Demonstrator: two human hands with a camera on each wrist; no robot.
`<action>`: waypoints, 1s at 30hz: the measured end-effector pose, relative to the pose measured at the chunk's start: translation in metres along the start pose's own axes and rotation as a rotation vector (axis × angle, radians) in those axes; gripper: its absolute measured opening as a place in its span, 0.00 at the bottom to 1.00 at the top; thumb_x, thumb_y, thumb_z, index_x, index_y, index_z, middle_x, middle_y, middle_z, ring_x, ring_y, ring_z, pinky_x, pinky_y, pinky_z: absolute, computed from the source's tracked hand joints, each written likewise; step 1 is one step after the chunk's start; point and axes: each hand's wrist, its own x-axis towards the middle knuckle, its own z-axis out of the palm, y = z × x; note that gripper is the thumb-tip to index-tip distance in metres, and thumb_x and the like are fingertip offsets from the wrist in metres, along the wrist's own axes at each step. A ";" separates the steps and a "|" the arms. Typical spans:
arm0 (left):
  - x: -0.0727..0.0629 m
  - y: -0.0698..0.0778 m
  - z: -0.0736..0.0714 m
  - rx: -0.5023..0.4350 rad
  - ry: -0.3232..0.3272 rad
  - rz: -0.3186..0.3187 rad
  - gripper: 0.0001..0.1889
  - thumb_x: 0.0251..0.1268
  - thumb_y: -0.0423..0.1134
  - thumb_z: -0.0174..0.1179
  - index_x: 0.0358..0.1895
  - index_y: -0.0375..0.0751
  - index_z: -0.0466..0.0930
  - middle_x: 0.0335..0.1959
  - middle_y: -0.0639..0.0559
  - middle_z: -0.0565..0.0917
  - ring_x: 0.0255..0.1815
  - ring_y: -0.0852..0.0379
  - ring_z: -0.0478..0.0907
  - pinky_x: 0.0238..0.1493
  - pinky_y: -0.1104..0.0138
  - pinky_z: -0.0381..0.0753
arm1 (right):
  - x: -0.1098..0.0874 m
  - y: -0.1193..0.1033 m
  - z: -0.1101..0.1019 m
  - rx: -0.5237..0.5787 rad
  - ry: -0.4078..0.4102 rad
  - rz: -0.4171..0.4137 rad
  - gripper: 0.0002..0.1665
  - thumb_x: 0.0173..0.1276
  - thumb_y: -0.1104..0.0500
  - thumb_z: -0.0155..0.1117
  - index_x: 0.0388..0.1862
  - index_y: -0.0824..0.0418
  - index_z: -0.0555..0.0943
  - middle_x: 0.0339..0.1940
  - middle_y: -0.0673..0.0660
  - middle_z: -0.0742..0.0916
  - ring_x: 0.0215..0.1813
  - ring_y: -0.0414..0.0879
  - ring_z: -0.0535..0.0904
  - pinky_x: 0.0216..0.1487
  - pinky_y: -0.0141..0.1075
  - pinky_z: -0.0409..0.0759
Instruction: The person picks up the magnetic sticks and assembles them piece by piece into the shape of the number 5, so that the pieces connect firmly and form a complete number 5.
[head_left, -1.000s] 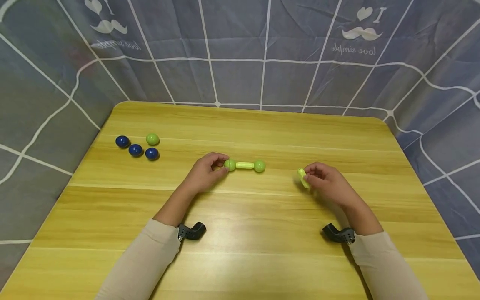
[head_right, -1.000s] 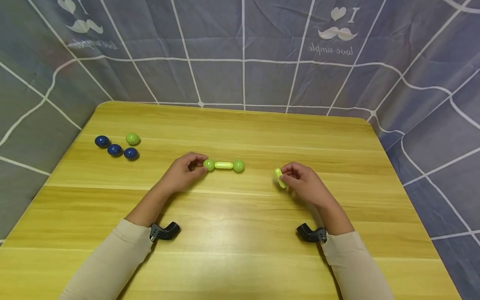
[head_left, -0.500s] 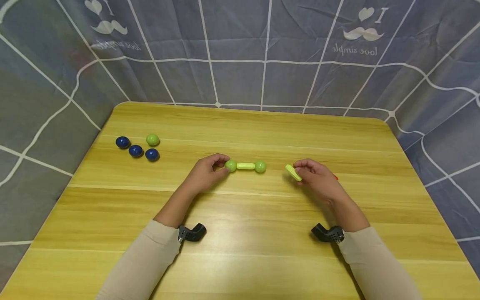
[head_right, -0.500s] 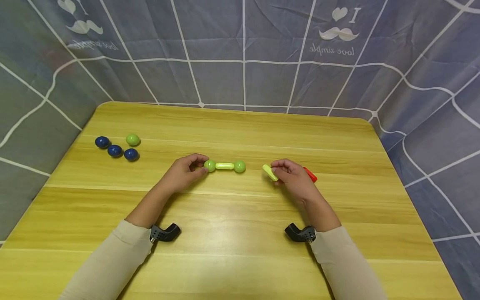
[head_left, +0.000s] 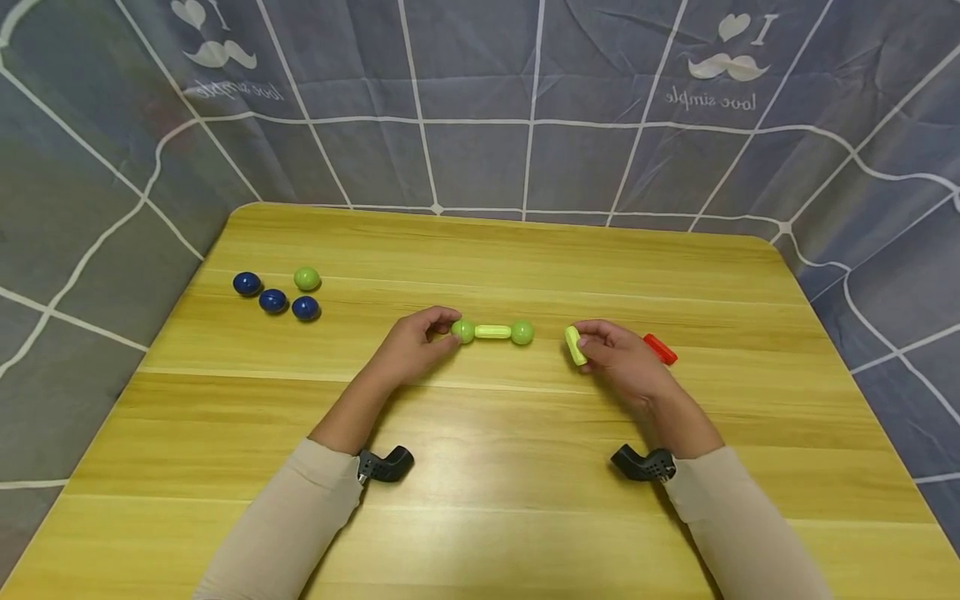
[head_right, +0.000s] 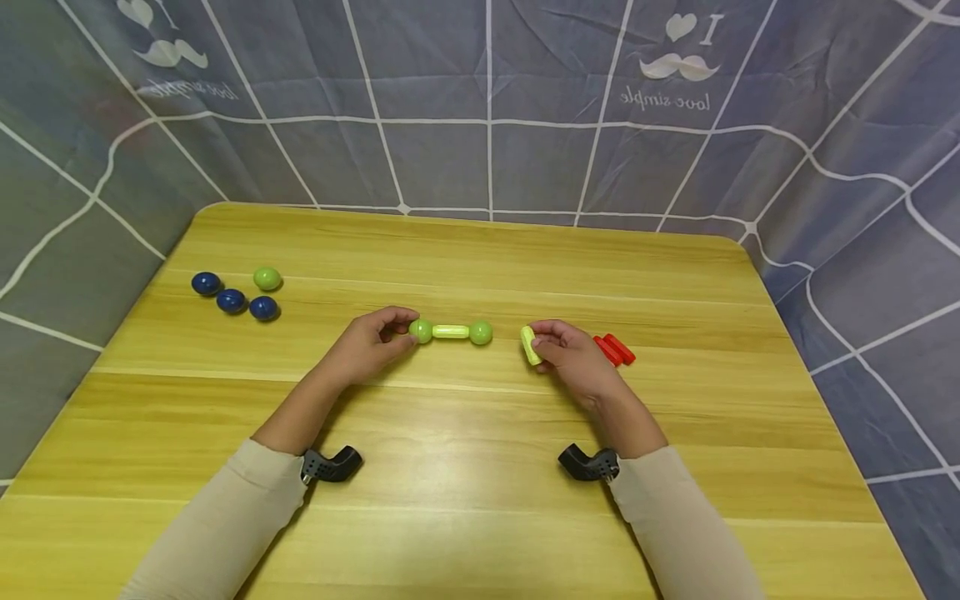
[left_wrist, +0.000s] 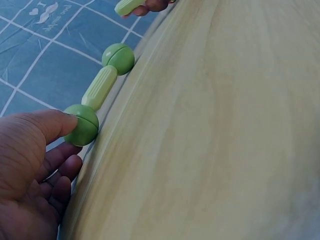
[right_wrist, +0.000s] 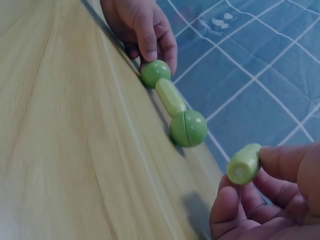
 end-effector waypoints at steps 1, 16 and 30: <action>0.000 0.000 0.000 0.001 0.001 0.001 0.18 0.70 0.38 0.61 0.61 0.39 0.79 0.52 0.47 0.82 0.53 0.49 0.76 0.57 0.56 0.75 | 0.000 -0.001 0.001 0.006 0.000 -0.002 0.25 0.79 0.65 0.50 0.69 0.75 0.64 0.49 0.60 0.76 0.45 0.44 0.75 0.44 0.33 0.80; 0.007 -0.002 -0.015 -0.025 -0.130 0.040 0.19 0.72 0.38 0.59 0.64 0.38 0.76 0.53 0.47 0.80 0.52 0.50 0.75 0.56 0.57 0.74 | 0.003 -0.009 0.040 0.039 0.044 0.009 0.22 0.75 0.65 0.56 0.64 0.74 0.70 0.45 0.58 0.79 0.42 0.43 0.77 0.42 0.33 0.80; 0.017 -0.004 -0.017 0.007 -0.210 0.036 0.15 0.73 0.38 0.59 0.59 0.43 0.81 0.52 0.49 0.81 0.50 0.52 0.77 0.54 0.57 0.76 | 0.018 -0.009 0.101 0.127 -0.038 0.027 0.16 0.73 0.67 0.58 0.57 0.72 0.74 0.40 0.57 0.81 0.40 0.45 0.78 0.42 0.33 0.80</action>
